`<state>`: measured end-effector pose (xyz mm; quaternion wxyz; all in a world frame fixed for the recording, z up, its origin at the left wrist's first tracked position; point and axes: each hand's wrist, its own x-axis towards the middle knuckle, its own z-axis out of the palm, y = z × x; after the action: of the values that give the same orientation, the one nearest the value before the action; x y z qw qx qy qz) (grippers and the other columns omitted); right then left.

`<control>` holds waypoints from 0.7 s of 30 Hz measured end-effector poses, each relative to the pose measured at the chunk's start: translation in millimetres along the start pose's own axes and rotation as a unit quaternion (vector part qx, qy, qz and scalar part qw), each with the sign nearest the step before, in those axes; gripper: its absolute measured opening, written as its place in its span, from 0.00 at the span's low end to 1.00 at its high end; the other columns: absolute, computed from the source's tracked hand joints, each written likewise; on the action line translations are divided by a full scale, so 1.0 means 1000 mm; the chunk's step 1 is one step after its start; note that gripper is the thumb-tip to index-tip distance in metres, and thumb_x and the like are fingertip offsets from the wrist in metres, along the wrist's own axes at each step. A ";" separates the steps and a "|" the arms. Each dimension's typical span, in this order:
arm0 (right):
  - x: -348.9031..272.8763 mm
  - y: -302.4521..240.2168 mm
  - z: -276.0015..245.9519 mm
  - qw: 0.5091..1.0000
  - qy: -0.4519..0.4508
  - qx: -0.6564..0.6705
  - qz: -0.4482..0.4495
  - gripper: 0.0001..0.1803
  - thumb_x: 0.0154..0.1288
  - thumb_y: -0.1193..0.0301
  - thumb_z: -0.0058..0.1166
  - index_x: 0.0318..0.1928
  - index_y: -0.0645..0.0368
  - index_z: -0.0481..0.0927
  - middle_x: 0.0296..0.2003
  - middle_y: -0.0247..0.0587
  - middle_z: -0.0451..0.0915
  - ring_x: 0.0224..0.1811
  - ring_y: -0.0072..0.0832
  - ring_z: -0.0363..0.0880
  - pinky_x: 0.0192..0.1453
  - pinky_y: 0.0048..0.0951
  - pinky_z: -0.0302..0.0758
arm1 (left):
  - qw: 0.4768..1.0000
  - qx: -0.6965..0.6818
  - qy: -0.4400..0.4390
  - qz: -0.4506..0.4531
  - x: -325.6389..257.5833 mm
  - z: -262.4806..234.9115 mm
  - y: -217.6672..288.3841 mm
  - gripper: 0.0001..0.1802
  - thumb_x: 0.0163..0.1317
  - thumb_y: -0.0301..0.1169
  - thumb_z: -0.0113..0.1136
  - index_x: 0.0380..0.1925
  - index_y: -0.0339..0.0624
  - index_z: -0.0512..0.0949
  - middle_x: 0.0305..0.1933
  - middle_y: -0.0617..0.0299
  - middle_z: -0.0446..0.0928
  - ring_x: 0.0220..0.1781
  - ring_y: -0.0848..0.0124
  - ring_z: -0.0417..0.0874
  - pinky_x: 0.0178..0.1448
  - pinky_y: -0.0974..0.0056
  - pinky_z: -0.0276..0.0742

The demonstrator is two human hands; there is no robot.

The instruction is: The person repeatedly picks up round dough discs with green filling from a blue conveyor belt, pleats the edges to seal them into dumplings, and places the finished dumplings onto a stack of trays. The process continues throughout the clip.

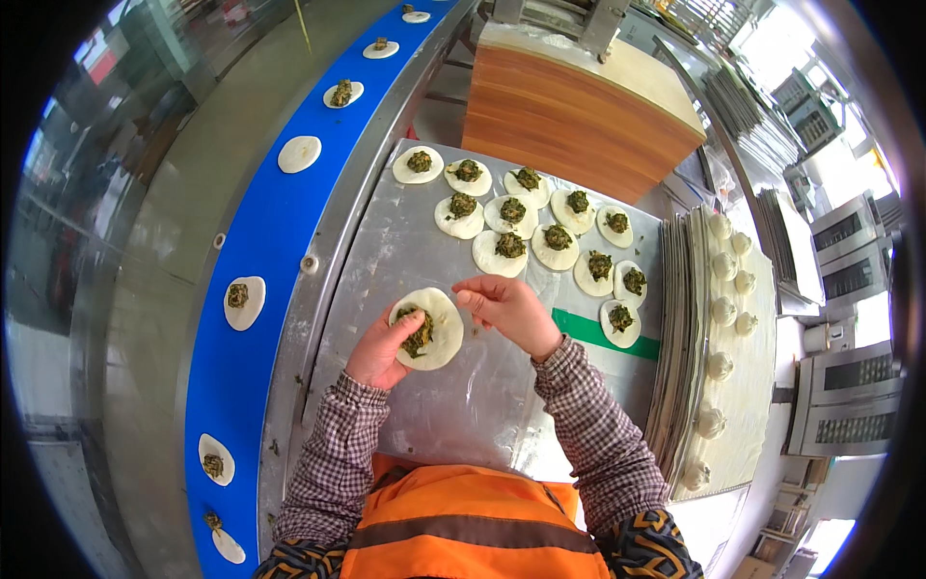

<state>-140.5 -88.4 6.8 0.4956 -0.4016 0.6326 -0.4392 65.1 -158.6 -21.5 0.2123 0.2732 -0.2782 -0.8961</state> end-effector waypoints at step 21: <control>-0.093 0.030 0.044 0.973 0.069 -0.191 -0.107 0.10 0.61 0.73 0.60 0.42 0.63 0.82 0.29 0.46 0.81 0.28 0.30 0.79 0.34 0.29 0.75 | 0.912 0.394 -0.066 -0.094 -0.029 -0.008 -0.041 0.21 0.63 0.29 0.62 0.56 0.38 0.74 0.47 0.62 0.79 0.48 0.74 0.79 0.54 0.68 0.74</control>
<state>-81.8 1.3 -1.6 0.3151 -0.5231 0.6906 -0.3876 83.0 -114.9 -41.7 -0.0169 0.3003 -0.5950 -0.7453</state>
